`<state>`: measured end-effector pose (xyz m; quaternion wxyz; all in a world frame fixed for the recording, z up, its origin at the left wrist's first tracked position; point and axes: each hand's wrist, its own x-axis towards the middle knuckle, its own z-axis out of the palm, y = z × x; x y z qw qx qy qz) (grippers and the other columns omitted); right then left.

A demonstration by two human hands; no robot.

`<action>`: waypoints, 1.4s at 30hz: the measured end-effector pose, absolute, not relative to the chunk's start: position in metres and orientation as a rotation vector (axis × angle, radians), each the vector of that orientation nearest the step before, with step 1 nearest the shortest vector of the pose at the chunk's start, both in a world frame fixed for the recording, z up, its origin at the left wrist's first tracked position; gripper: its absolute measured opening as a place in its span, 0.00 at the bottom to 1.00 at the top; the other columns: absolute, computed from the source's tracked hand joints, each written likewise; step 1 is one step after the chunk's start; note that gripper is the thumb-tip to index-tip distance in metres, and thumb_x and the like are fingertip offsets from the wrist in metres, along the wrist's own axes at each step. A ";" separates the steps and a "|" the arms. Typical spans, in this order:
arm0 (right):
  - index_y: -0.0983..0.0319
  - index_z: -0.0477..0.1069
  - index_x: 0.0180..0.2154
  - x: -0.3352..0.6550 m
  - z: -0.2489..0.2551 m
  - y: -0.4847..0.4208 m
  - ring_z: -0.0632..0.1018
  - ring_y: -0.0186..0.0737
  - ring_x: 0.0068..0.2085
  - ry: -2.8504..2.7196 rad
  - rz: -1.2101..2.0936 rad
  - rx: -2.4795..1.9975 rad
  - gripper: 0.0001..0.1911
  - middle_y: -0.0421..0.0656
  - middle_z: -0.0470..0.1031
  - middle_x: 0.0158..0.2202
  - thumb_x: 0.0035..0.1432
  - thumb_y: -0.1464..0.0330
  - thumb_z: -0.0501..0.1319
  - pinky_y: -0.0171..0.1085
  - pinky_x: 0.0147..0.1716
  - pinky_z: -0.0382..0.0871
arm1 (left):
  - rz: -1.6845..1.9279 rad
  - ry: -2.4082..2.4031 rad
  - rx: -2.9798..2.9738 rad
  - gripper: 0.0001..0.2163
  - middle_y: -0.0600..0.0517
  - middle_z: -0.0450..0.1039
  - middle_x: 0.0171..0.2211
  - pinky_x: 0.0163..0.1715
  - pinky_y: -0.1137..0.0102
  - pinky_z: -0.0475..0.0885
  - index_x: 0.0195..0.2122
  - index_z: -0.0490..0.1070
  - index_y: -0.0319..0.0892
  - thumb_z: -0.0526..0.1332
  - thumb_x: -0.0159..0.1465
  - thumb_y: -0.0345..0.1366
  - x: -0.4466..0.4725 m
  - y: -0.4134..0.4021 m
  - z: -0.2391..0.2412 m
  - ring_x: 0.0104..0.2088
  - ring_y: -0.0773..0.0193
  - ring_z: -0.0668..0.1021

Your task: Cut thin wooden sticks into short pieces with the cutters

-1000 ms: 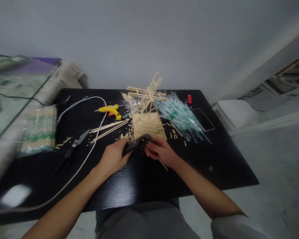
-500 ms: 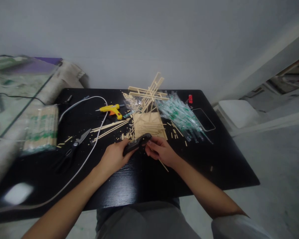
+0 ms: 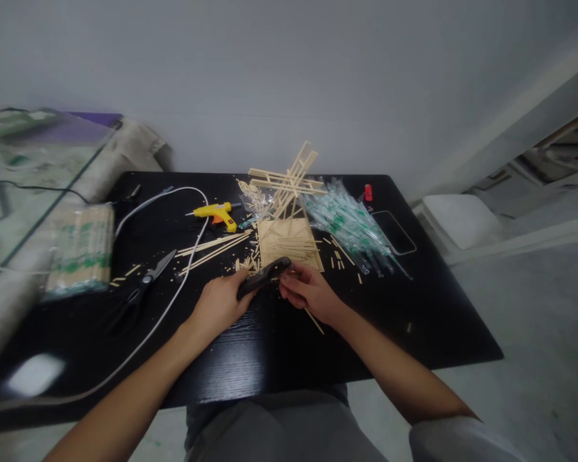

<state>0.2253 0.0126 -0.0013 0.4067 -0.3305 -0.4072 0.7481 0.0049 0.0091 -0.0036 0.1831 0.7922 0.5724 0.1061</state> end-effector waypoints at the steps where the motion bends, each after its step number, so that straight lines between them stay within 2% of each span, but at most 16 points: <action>1: 0.63 0.70 0.36 0.225 -0.002 0.013 0.62 0.22 0.16 -1.021 1.877 -0.840 0.15 0.35 0.73 0.24 0.58 0.60 0.70 0.27 0.14 0.47 | 0.304 1.614 2.229 0.08 0.50 0.78 0.28 0.29 0.69 0.65 0.36 0.69 0.44 0.58 0.67 0.42 0.005 0.009 -0.004 0.29 0.56 0.80; 8: 0.64 0.69 0.31 0.227 -0.004 0.014 0.61 0.21 0.15 -1.024 1.894 -0.806 0.16 0.37 0.75 0.24 0.58 0.61 0.70 0.27 0.13 0.45 | 0.383 1.548 2.199 0.08 0.51 0.77 0.29 0.30 0.69 0.64 0.35 0.68 0.44 0.57 0.68 0.42 0.005 0.009 -0.003 0.29 0.58 0.79; 23: 0.65 0.71 0.34 0.231 0.000 0.014 0.54 0.20 0.13 -0.975 2.070 -0.733 0.16 0.37 0.73 0.21 0.56 0.59 0.71 0.27 0.11 0.39 | 0.497 1.422 2.226 0.07 0.53 0.74 0.29 0.30 0.71 0.64 0.34 0.67 0.44 0.57 0.67 0.40 0.002 0.010 -0.004 0.27 0.62 0.76; 42: 0.66 0.72 0.34 0.233 -0.005 0.015 0.51 0.19 0.12 -0.914 2.272 -0.603 0.18 0.35 0.71 0.20 0.54 0.58 0.72 0.26 0.10 0.39 | 0.527 1.321 2.212 0.03 0.52 0.76 0.33 0.34 0.70 0.67 0.37 0.69 0.44 0.58 0.66 0.37 -0.003 0.011 -0.003 0.32 0.62 0.77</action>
